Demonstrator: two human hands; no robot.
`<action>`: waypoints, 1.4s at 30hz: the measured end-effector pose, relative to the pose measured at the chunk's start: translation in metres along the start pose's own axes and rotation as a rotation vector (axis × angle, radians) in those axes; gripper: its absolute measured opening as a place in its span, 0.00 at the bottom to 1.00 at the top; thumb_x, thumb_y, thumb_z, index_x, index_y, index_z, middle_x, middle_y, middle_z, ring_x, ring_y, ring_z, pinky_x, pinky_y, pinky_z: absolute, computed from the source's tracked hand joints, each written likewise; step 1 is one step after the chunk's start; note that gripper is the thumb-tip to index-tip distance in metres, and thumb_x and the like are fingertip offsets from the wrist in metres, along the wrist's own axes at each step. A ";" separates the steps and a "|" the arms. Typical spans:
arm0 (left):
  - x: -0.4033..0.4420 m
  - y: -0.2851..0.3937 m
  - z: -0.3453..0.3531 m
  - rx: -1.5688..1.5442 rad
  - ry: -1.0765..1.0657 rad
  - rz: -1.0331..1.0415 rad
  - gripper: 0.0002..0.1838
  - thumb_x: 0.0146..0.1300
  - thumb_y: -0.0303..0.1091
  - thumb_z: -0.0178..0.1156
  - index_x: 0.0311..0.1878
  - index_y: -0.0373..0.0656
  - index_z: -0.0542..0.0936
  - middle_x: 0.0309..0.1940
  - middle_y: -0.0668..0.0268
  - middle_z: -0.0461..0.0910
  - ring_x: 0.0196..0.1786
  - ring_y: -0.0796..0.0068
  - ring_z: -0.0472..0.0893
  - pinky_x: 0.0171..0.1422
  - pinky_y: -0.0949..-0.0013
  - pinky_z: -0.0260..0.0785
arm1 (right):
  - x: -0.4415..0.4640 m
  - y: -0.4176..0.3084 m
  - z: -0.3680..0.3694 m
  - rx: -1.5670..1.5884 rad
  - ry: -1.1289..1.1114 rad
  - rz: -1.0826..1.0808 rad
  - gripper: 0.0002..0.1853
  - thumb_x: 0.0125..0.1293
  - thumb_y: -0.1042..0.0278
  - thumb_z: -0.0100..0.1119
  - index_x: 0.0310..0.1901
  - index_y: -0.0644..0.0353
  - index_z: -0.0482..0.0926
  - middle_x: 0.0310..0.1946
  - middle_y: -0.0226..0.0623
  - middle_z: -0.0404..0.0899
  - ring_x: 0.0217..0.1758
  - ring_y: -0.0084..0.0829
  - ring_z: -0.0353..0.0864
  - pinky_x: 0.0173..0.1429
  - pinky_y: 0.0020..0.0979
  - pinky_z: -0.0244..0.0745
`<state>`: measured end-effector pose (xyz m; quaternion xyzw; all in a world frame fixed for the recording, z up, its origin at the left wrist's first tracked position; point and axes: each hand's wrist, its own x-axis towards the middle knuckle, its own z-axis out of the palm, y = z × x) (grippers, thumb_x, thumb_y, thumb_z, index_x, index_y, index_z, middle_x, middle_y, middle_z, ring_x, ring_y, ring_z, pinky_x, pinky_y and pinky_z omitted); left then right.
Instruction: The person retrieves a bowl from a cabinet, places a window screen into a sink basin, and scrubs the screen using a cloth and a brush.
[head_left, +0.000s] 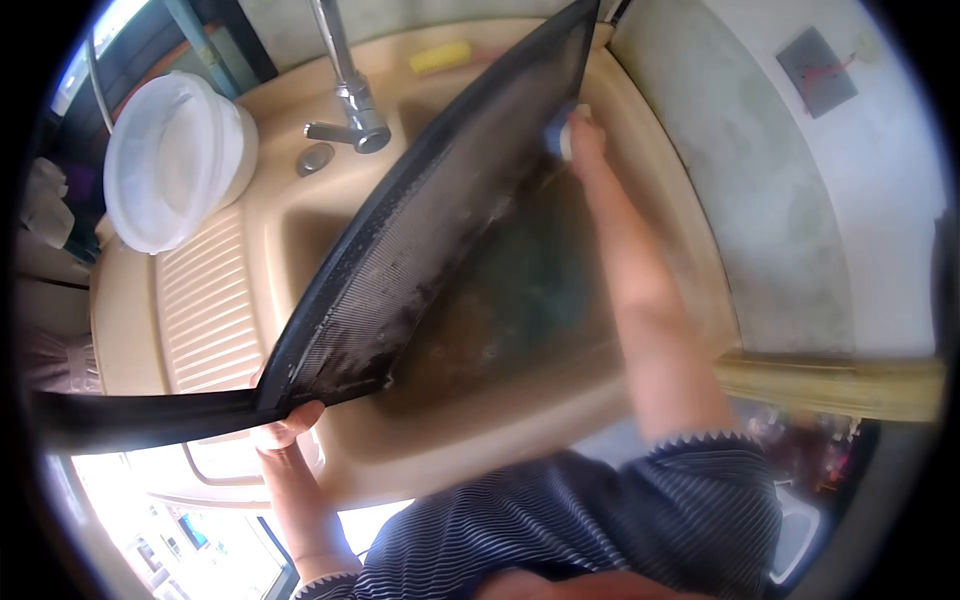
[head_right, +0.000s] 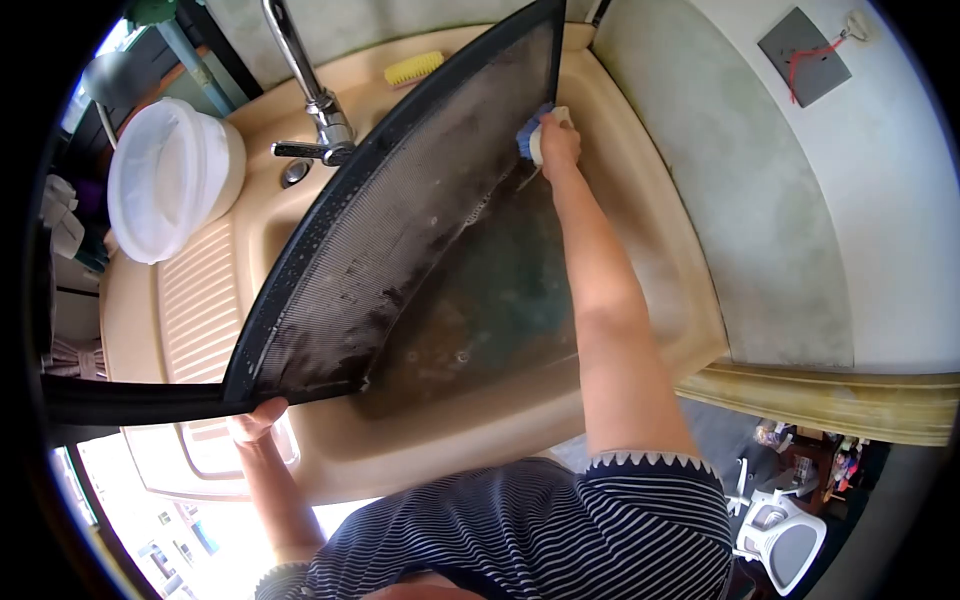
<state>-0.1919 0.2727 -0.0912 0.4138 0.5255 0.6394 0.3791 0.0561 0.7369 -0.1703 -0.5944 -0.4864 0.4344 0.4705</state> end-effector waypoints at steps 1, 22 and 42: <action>0.001 0.000 0.000 0.002 0.004 0.011 0.31 0.38 0.28 0.61 0.51 0.29 0.70 0.40 0.62 0.76 0.43 0.73 0.74 0.49 0.73 0.65 | 0.005 0.004 0.002 0.053 -0.039 0.038 0.31 0.53 0.55 0.54 0.55 0.67 0.67 0.46 0.48 0.74 0.51 0.38 0.73 0.52 0.34 0.66; 0.010 0.009 0.016 -0.180 -0.100 0.075 0.33 0.39 0.19 0.59 0.56 0.29 0.66 0.50 0.57 0.72 0.53 0.62 0.71 0.61 0.64 0.59 | -0.074 0.012 0.034 0.021 0.088 -0.105 0.38 0.52 0.51 0.51 0.63 0.62 0.56 0.52 0.52 0.69 0.56 0.43 0.68 0.58 0.32 0.62; 0.005 -0.001 0.002 -0.094 -0.130 0.130 0.35 0.38 0.22 0.61 0.57 0.30 0.65 0.52 0.57 0.71 0.55 0.63 0.69 0.61 0.63 0.59 | -0.121 -0.047 0.037 0.115 -0.032 -0.161 0.38 0.54 0.48 0.46 0.64 0.59 0.52 0.49 0.56 0.70 0.52 0.50 0.70 0.57 0.37 0.63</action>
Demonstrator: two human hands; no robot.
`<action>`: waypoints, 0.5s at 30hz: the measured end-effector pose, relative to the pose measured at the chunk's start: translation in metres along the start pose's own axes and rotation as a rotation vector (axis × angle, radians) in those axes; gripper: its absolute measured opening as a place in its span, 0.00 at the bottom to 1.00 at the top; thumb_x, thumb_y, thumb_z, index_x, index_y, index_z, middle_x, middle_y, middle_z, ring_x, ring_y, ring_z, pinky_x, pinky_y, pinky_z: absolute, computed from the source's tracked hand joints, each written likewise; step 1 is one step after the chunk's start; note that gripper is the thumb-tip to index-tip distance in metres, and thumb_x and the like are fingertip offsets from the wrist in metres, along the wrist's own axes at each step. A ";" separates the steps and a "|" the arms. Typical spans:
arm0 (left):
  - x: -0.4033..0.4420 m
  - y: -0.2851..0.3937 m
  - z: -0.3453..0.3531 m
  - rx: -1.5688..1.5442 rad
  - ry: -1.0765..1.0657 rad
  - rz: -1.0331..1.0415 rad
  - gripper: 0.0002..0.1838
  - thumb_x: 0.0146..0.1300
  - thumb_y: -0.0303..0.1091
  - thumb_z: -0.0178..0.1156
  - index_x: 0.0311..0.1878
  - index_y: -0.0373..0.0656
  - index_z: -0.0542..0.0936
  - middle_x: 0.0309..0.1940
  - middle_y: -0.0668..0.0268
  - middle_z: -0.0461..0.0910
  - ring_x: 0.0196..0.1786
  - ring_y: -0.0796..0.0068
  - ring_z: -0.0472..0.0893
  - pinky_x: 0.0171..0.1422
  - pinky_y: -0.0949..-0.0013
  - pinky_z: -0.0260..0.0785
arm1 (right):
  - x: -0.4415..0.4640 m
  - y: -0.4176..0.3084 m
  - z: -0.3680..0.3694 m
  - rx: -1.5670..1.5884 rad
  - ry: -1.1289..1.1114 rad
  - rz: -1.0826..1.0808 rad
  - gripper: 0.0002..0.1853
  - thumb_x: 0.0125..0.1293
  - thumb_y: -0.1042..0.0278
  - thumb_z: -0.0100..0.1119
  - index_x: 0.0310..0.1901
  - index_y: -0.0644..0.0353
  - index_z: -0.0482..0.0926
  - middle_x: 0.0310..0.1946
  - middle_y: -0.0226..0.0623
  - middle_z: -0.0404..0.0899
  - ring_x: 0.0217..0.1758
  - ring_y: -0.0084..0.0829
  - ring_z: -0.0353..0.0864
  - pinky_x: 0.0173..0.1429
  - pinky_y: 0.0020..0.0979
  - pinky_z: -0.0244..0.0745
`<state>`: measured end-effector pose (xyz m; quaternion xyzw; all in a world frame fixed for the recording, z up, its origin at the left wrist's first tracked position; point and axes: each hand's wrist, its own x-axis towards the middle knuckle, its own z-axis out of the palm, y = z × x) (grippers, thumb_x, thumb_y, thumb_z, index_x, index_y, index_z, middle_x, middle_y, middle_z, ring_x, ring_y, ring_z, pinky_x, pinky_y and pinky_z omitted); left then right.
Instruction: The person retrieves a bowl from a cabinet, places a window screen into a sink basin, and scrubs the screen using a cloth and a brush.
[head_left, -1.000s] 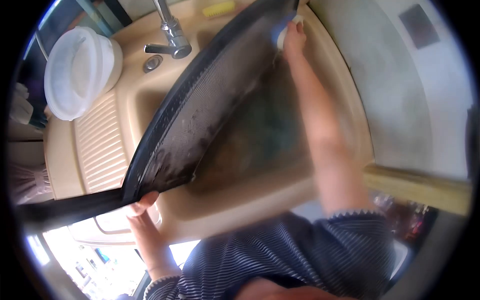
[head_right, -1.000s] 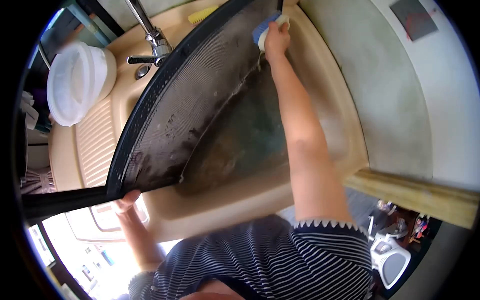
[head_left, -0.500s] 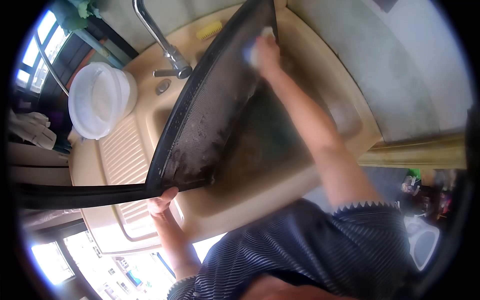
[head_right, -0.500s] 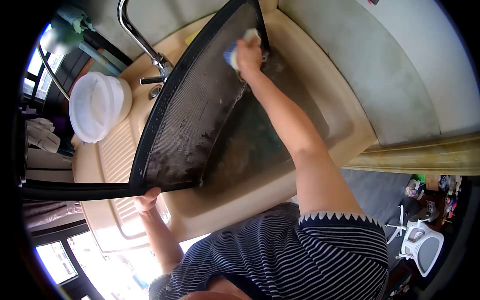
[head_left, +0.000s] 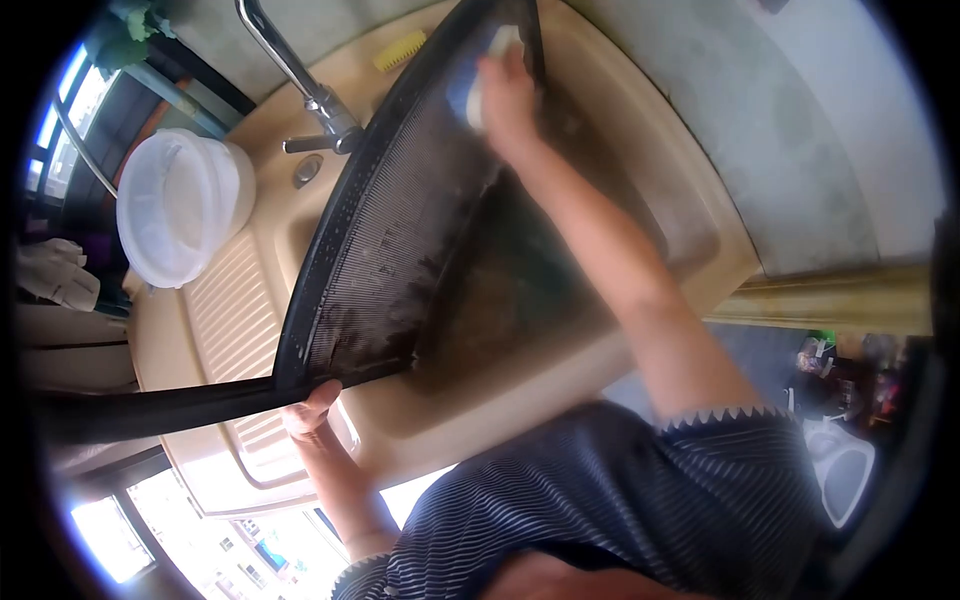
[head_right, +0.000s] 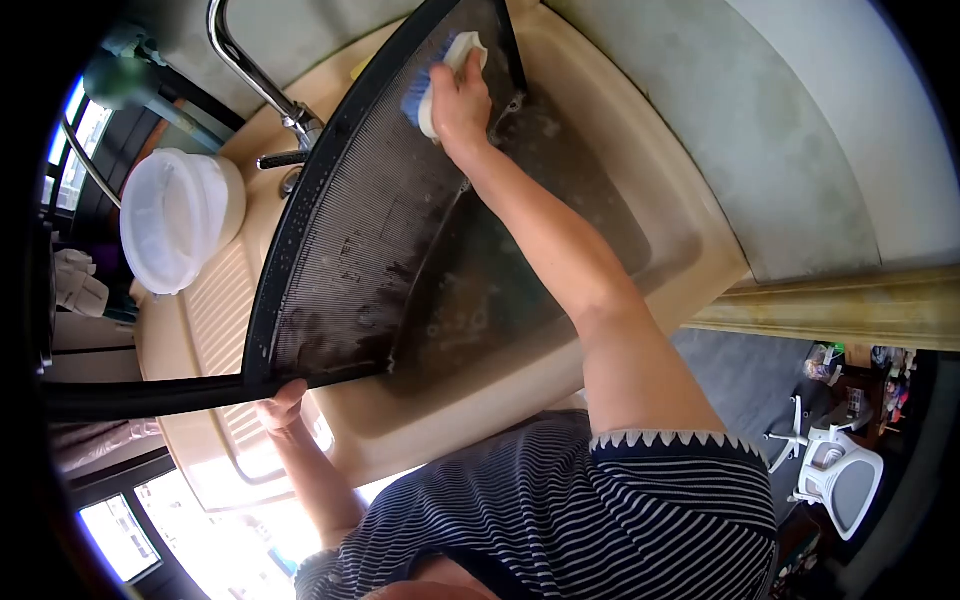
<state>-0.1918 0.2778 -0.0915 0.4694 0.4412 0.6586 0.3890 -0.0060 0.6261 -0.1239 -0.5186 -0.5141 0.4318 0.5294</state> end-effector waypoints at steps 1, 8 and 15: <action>0.001 0.000 0.002 -0.011 -0.006 0.025 0.36 0.38 0.22 0.61 0.57 0.30 0.65 0.52 0.57 0.70 0.55 0.63 0.69 0.62 0.63 0.59 | 0.000 0.008 0.002 -0.023 0.013 -0.044 0.38 0.54 0.48 0.46 0.64 0.58 0.52 0.49 0.56 0.71 0.53 0.50 0.70 0.57 0.37 0.63; -0.009 -0.008 -0.010 -0.014 -0.006 -0.028 0.34 0.40 0.22 0.61 0.56 0.30 0.66 0.50 0.58 0.71 0.54 0.64 0.70 0.61 0.63 0.59 | -0.009 0.117 -0.077 -0.964 -0.209 0.113 0.37 0.56 0.48 0.44 0.66 0.51 0.49 0.45 0.51 0.74 0.45 0.47 0.76 0.51 0.38 0.68; -0.005 -0.001 -0.004 -0.056 0.034 -0.105 0.35 0.37 0.18 0.59 0.56 0.30 0.67 0.50 0.58 0.71 0.53 0.64 0.70 0.61 0.65 0.58 | 0.007 0.123 -0.061 0.557 -0.028 0.777 0.18 0.57 0.59 0.53 0.48 0.54 0.69 0.32 0.39 0.75 0.32 0.32 0.76 0.33 0.33 0.73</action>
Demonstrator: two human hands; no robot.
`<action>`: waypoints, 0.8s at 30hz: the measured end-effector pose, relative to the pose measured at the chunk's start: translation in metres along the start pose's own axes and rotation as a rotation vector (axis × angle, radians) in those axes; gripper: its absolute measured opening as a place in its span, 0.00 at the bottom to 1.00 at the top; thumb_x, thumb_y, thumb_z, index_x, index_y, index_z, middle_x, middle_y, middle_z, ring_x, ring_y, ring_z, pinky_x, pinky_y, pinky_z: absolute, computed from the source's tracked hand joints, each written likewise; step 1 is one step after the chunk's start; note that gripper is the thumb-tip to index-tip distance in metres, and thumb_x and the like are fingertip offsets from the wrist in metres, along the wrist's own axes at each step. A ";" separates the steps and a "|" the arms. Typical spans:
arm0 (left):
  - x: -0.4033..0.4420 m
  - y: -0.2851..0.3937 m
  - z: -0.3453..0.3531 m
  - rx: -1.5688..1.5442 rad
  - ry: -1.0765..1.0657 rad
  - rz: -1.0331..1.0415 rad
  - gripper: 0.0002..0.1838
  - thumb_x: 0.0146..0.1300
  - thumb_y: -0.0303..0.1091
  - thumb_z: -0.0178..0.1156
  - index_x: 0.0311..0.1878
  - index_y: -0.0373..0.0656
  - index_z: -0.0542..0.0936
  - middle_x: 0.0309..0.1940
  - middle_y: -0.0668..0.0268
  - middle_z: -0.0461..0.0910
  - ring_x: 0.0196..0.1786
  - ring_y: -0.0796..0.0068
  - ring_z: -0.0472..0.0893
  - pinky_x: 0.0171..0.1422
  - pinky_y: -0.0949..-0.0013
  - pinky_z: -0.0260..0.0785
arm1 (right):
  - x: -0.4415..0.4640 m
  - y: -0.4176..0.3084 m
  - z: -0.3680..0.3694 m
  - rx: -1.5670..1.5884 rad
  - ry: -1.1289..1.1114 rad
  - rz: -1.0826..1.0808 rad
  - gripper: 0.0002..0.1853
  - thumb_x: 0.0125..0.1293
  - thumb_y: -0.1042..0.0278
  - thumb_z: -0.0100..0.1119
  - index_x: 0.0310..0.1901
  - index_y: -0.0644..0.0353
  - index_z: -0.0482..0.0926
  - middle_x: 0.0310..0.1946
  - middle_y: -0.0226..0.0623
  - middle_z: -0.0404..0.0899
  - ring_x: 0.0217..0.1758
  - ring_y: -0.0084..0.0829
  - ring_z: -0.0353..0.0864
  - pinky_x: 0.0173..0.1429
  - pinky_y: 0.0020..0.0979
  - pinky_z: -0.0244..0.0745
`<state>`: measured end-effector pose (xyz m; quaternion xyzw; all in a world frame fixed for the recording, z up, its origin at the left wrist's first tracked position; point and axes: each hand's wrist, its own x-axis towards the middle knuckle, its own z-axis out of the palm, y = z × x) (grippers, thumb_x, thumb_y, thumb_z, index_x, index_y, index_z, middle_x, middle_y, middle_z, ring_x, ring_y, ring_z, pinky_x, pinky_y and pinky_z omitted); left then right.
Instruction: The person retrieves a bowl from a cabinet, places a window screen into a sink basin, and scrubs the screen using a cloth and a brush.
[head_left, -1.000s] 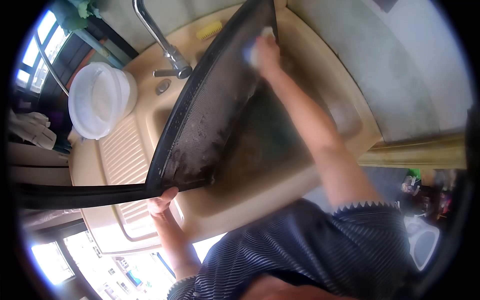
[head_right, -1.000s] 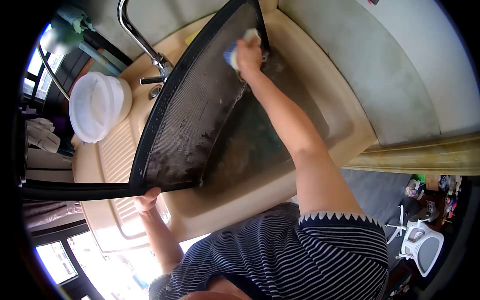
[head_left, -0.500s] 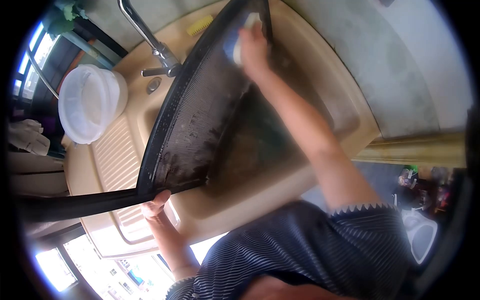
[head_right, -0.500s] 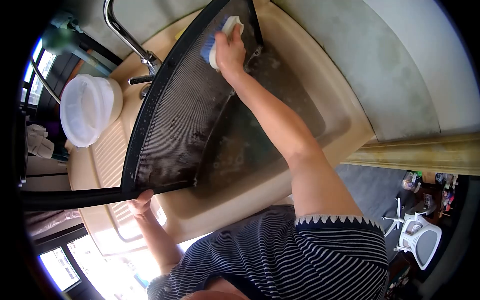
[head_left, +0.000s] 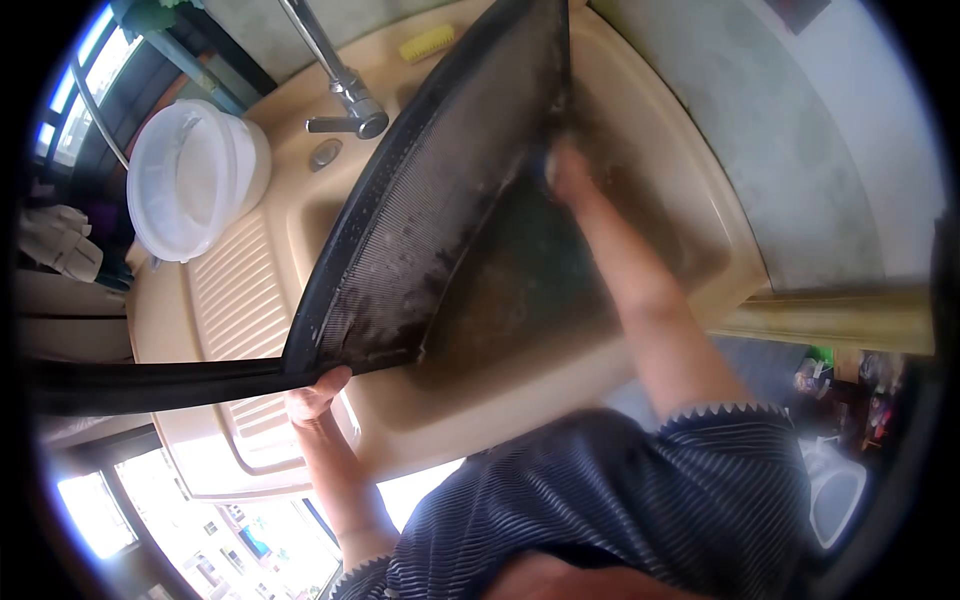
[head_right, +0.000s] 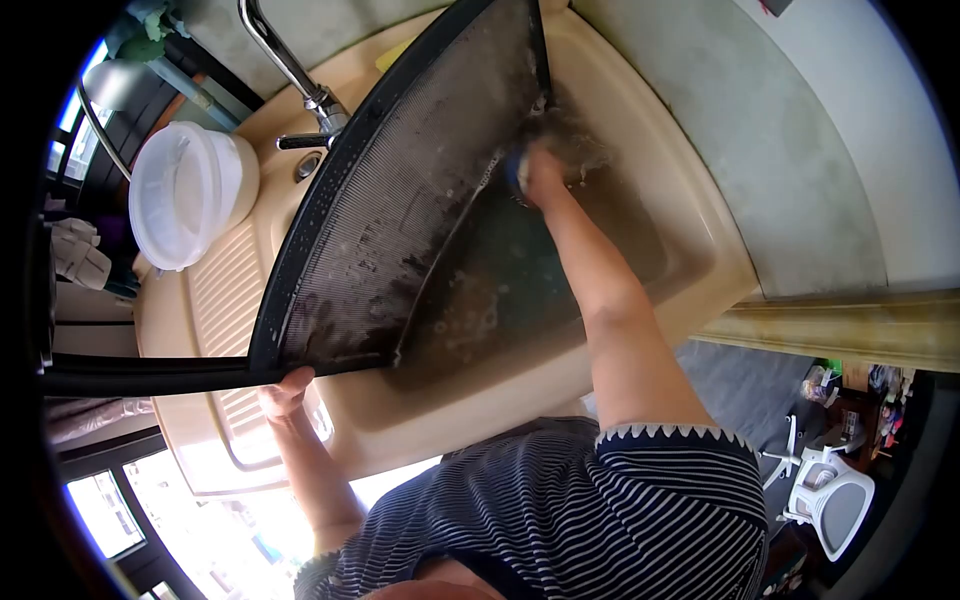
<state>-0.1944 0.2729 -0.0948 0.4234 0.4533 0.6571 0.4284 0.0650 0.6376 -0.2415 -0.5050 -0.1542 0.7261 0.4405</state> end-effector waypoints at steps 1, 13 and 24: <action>0.002 0.000 0.001 -0.005 -0.006 -0.007 0.35 0.37 0.18 0.59 0.56 0.30 0.66 0.50 0.58 0.71 0.53 0.64 0.70 0.61 0.65 0.57 | -0.002 0.000 0.025 -0.106 -0.056 -0.196 0.19 0.56 0.59 0.53 0.49 0.55 0.67 0.37 0.40 0.73 0.32 0.34 0.76 0.31 0.37 0.73; 0.001 -0.001 0.003 0.011 -0.019 0.060 0.34 0.39 0.20 0.61 0.56 0.32 0.67 0.51 0.59 0.71 0.54 0.63 0.70 0.62 0.63 0.58 | 0.009 0.033 0.043 -0.787 0.134 -0.812 0.36 0.54 0.57 0.53 0.64 0.59 0.54 0.52 0.47 0.70 0.51 0.43 0.73 0.53 0.31 0.67; -0.002 -0.005 -0.005 0.149 -0.010 0.111 0.35 0.39 0.22 0.61 0.57 0.30 0.65 0.51 0.58 0.71 0.54 0.64 0.70 0.60 0.65 0.60 | -0.002 -0.033 0.087 -0.223 0.033 -0.634 0.35 0.56 0.52 0.46 0.66 0.47 0.50 0.45 0.45 0.73 0.33 0.39 0.77 0.15 0.33 0.68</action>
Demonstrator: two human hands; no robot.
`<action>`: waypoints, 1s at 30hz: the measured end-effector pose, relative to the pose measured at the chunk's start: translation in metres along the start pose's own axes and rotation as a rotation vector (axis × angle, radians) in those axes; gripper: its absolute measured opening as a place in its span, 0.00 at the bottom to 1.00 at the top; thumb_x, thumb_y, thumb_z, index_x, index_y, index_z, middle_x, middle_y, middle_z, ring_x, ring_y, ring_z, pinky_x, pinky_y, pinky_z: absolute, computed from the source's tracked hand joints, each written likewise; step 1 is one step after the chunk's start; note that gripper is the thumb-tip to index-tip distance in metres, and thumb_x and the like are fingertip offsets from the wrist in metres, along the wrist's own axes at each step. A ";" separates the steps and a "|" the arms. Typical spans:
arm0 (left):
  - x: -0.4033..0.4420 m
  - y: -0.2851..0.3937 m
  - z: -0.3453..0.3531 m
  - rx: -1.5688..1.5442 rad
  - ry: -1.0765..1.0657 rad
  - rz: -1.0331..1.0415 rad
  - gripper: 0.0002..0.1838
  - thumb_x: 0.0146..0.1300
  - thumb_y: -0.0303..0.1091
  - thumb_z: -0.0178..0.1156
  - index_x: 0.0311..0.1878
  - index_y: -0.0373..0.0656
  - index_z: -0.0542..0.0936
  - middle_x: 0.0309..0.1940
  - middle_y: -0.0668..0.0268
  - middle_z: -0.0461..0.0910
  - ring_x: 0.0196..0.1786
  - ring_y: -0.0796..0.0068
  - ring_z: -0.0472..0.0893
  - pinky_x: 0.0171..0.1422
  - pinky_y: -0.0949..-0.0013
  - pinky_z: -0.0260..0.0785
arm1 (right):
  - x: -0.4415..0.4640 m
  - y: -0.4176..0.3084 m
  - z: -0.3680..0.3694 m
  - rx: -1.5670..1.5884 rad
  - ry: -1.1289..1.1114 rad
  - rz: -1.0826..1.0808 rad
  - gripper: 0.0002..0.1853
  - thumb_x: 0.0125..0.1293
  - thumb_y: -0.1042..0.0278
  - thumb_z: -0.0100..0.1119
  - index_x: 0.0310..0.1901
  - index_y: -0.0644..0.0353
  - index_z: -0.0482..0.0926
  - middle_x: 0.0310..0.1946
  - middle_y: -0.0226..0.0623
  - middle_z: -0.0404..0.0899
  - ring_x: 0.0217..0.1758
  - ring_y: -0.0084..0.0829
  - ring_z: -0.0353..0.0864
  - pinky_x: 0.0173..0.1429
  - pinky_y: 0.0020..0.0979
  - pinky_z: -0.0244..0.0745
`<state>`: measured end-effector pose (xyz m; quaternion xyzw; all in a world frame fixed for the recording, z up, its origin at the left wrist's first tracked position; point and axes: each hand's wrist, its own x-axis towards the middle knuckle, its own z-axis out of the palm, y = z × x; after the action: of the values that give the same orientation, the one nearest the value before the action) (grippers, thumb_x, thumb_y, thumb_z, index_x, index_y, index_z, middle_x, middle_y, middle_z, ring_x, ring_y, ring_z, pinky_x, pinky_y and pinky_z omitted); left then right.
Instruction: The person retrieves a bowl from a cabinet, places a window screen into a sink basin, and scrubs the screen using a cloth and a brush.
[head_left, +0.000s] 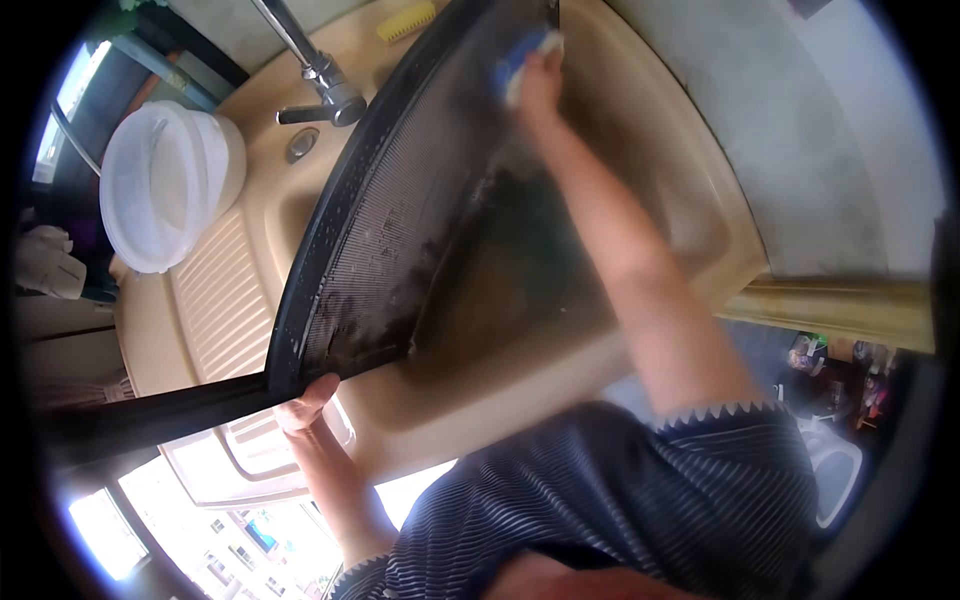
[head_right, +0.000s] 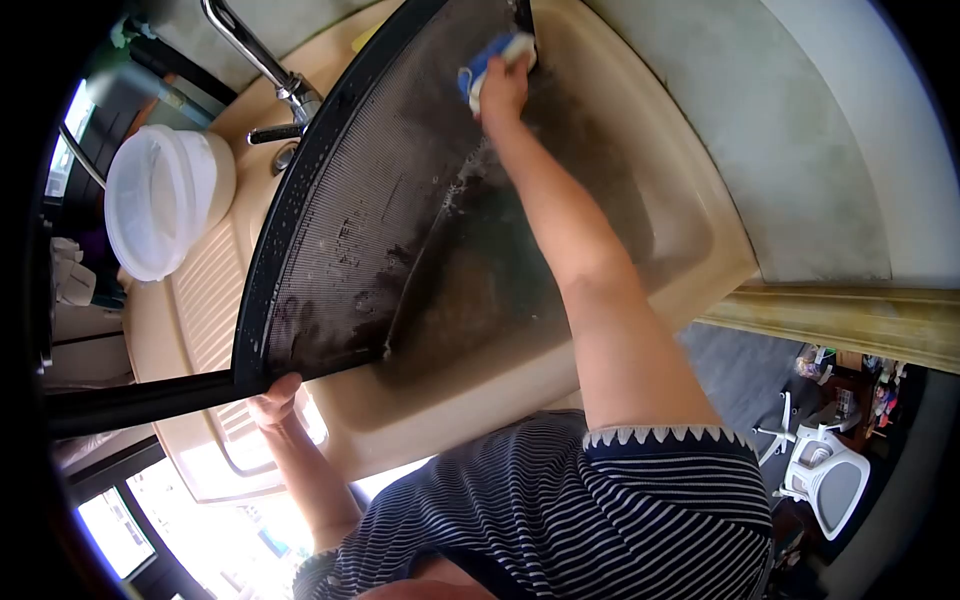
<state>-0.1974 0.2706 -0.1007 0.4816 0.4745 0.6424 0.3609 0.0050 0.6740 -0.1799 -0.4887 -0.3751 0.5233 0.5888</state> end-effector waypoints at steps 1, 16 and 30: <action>0.001 -0.001 -0.002 -0.016 -0.014 0.009 0.35 0.39 0.23 0.62 0.57 0.30 0.65 0.51 0.57 0.71 0.54 0.64 0.70 0.60 0.65 0.60 | -0.033 -0.003 0.001 -0.032 0.032 0.181 0.33 0.59 0.50 0.43 0.65 0.45 0.46 0.50 0.42 0.68 0.37 0.40 0.75 0.23 0.36 0.71; 0.000 -0.007 -0.004 0.036 -0.029 0.148 0.35 0.41 0.21 0.63 0.58 0.30 0.65 0.54 0.57 0.69 0.57 0.62 0.67 0.63 0.62 0.56 | 0.047 0.038 -0.053 -0.047 -0.039 0.469 0.30 0.61 0.63 0.46 0.63 0.44 0.47 0.58 0.43 0.59 0.55 0.42 0.66 0.52 0.45 0.67; 0.004 -0.002 0.004 -0.001 -0.026 0.175 0.33 0.40 0.18 0.58 0.56 0.29 0.66 0.52 0.57 0.70 0.55 0.64 0.69 0.61 0.64 0.59 | -0.187 0.045 -0.032 -0.306 -0.243 0.566 0.35 0.62 0.59 0.44 0.65 0.58 0.39 0.55 0.52 0.64 0.54 0.43 0.69 0.54 0.35 0.65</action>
<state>-0.1946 0.2761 -0.1016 0.5296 0.4255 0.6653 0.3097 -0.0075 0.4837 -0.2179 -0.5903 -0.3662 0.6577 0.2913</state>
